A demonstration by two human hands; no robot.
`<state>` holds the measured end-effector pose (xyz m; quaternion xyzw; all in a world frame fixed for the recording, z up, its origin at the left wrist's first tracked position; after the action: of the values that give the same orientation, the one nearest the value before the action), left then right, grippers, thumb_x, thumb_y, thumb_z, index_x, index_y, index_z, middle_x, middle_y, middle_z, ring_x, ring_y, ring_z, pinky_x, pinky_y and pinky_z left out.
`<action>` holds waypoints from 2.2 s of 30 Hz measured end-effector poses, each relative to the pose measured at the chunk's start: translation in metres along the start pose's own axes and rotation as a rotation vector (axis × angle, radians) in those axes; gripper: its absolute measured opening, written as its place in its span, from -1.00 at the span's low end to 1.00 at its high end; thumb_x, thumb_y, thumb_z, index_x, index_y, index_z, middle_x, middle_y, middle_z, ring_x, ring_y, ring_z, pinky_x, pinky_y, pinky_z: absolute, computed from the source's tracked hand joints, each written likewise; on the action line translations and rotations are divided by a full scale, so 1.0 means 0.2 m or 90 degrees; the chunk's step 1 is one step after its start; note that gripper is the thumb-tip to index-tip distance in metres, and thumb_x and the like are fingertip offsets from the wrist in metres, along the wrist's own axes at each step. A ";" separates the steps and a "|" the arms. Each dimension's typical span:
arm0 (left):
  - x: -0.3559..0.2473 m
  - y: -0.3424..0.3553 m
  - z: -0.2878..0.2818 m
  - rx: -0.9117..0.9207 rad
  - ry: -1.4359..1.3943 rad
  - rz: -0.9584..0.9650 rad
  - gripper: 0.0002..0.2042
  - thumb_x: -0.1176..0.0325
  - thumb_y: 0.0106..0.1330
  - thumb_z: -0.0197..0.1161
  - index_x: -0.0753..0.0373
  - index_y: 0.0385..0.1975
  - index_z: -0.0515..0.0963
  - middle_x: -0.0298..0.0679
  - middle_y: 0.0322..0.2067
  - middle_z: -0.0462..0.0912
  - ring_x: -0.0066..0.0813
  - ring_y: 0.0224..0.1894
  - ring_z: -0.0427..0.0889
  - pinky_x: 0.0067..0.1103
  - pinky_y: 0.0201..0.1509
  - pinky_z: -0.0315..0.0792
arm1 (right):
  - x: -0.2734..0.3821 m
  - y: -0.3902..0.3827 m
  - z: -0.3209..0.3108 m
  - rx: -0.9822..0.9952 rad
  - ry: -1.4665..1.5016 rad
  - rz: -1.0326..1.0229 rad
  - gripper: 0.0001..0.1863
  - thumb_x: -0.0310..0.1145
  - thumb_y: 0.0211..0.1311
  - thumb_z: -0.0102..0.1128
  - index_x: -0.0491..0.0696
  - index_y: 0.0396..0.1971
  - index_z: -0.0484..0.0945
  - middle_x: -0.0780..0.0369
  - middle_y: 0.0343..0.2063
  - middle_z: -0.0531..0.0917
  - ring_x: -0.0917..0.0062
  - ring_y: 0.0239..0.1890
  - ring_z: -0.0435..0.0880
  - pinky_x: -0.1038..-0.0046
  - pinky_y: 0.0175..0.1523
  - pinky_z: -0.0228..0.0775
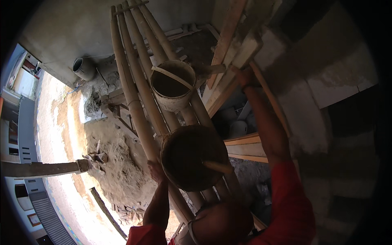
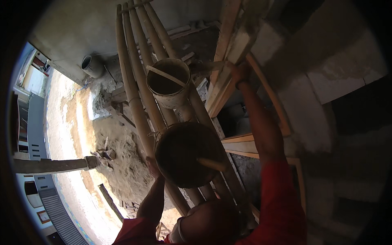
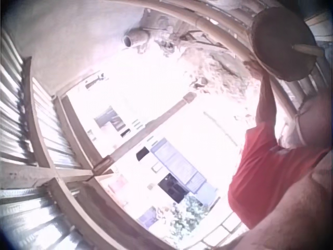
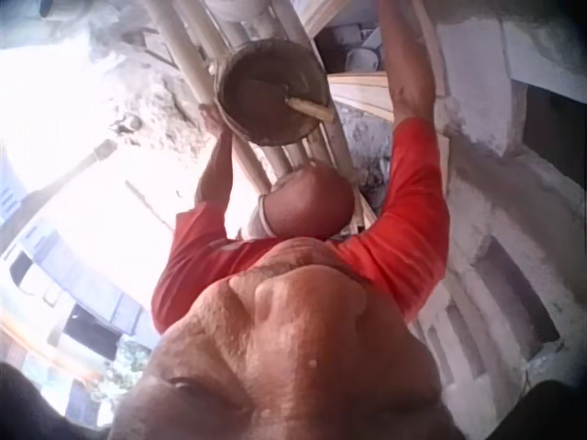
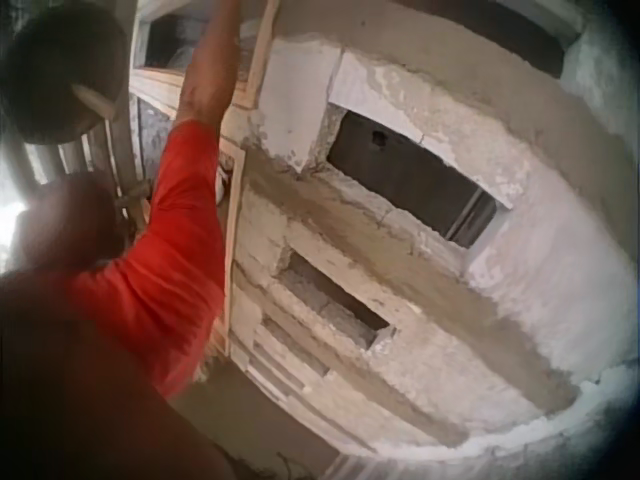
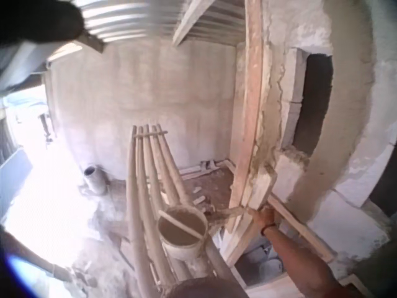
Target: The person applies wet cement from a bucket onto a wall using a trowel while sitting on a bamboo scaffold.
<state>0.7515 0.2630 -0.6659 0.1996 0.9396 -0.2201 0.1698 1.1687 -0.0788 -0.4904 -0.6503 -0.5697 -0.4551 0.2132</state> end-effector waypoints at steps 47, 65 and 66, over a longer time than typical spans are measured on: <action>-0.25 -0.64 -0.61 0.420 -0.664 0.122 -0.47 0.07 0.44 0.13 0.23 0.29 0.29 -0.06 0.14 0.44 -0.21 0.03 0.59 -0.36 -0.04 0.64 | 0.69 -1.41 -0.31 0.613 -0.674 -0.585 -0.86 -0.36 0.17 0.15 -0.01 -0.34 0.66 0.27 -0.46 0.67 0.37 -0.33 0.72 0.30 -0.21 0.55; -0.25 -0.50 -0.45 0.704 -0.676 -0.001 -0.62 0.34 0.43 0.07 0.41 0.17 0.38 -0.06 -0.01 0.60 -0.19 -0.04 0.67 -0.35 0.02 0.63 | 0.38 -1.63 -0.11 1.039 -0.585 -0.338 -0.70 -0.28 0.06 0.17 -0.08 -0.24 0.72 0.04 -0.19 0.73 0.21 -0.07 0.71 0.25 0.03 0.54; -0.24 -0.49 -0.44 0.739 -0.669 -0.025 -0.62 0.34 0.43 0.07 0.41 0.16 0.40 -0.05 -0.02 0.61 -0.18 -0.05 0.67 -0.35 0.01 0.63 | 0.33 -1.63 -0.13 1.012 -0.509 -0.310 -0.72 -0.31 0.07 0.16 -0.07 -0.24 0.71 0.04 -0.21 0.73 0.21 -0.10 0.71 0.24 0.01 0.54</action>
<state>0.7291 0.2099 -0.5388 0.1098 0.4740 -0.7447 0.4567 0.8513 0.0212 -0.5012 -0.2840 -0.8670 0.2962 0.2827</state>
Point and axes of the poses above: each hand's wrist, its own y-axis towards the middle knuckle, its own z-axis out of the palm, x = y × z, the point moved 1 cm from there along y, towards the middle knuckle
